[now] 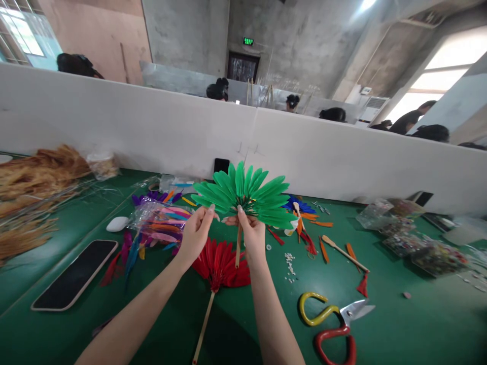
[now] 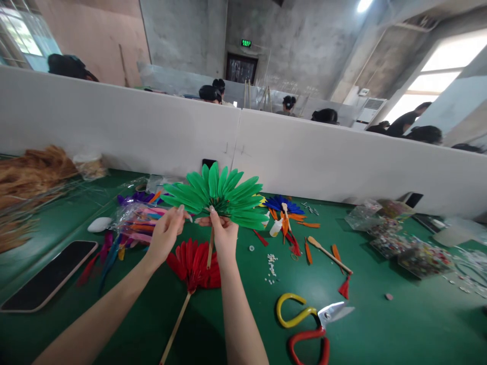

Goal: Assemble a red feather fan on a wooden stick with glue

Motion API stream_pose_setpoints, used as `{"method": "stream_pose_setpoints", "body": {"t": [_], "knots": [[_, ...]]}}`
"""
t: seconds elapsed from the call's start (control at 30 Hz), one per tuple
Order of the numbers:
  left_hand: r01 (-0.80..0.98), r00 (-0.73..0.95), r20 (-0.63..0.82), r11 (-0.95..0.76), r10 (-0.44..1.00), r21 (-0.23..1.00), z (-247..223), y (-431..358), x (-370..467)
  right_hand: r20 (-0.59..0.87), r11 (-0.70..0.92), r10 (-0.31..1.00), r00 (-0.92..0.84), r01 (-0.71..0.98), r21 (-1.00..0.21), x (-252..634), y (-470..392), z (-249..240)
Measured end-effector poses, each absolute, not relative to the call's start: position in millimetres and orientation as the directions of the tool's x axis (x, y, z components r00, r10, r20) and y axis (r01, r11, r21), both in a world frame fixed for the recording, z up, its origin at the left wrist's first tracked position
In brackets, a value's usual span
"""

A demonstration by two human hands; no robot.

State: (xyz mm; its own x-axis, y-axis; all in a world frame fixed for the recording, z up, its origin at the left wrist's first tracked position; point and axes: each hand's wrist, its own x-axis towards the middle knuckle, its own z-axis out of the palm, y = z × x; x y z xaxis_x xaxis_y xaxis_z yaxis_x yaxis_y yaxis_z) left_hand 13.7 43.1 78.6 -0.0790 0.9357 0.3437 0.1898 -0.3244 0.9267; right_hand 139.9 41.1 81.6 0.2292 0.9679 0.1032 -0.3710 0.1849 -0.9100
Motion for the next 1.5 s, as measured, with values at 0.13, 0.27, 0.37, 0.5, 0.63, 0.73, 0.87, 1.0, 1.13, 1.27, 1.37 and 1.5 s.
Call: {"method": "stream_pose_setpoints", "body": {"t": [0.13, 0.27, 0.37, 0.5, 0.63, 0.73, 0.87, 1.0, 1.13, 1.27, 1.37, 1.5], "knots": [[0.291, 0.167, 0.256, -0.296, 0.952, 0.91, 63.6, 30.6, 21.5, 0.092, 0.172, 0.969, 0.228, -0.362, -0.916, 139.9, 43.9, 78.5], [0.237, 0.383, 0.151, -0.255, 0.911, 0.937, 50.8, 18.5, 32.1, 0.088, 0.147, 0.979, 0.183, -0.342, -0.928, 140.3, 44.3, 79.7], [0.088, 0.455, 0.105, -0.161, 0.884, 0.983, 48.0, 14.9, 36.7, 0.081, 0.123, 0.987, 0.138, -0.332, -0.935, 140.5, 44.2, 81.7], [-0.004, 0.479, 0.004, -0.002, 0.878, 1.0, 48.3, 14.7, 35.5, 0.102, 0.128, 0.99, 0.099, -0.317, -0.94, 142.1, 45.5, 83.6], [-0.037, 0.569, -0.085, 0.129, 0.818, 0.991, 49.0, 13.5, 31.9, 0.155, 0.152, 0.988, 0.013, -0.314, -0.937, 143.0, 49.2, 82.4], [-0.06, 0.59, -0.072, 0.132, 0.804, 0.989, 51.0, 13.2, 30.6, 0.164, 0.14, 0.986, -0.041, -0.346, -0.928, 140.7, 53.0, 79.8], [-0.019, 0.511, -0.002, 0.014, 0.86, 1.0, 57.2, 14.2, 30.0, 0.142, 0.096, 0.986, -0.091, -0.392, -0.915, 137.9, 54.2, 77.8], [0.105, 0.392, 0.143, -0.198, 0.909, 0.974, 64.2, 13.8, 29.7, 0.142, -0.013, 0.951, -0.275, -0.494, -0.869, 140.9, 46.8, 78.0], [0.263, 0.31, 0.246, -0.331, 0.919, 0.906, 65.7, 11.3, 30.0, 0.136, -0.035, 0.932, -0.337, -0.455, -0.89, 146.6, 37.1, 73.5], [0.34, 0.307, 0.31, -0.408, 0.9, 0.847, 60.3, 8.2, 32.4, 0.122, 0.06, 0.984, -0.133, -0.397, -0.916, 152.0, 30.7, 66.6], [0.388, 0.291, 0.356, -0.449, 0.888, 0.804, 52.9, 6.9, 36.1, 0.134, 0.111, 0.99, -0.033, -0.388, -0.915, 156.0, 26.1, 67.9], [0.497, 0.27, 0.396, -0.48, 0.877, 0.723, 40.8, 5.4, 40.4, 0.136, 0.124, 0.991, -0.012, -0.337, -0.933, 157.9, 21.1, 76.3]]}}
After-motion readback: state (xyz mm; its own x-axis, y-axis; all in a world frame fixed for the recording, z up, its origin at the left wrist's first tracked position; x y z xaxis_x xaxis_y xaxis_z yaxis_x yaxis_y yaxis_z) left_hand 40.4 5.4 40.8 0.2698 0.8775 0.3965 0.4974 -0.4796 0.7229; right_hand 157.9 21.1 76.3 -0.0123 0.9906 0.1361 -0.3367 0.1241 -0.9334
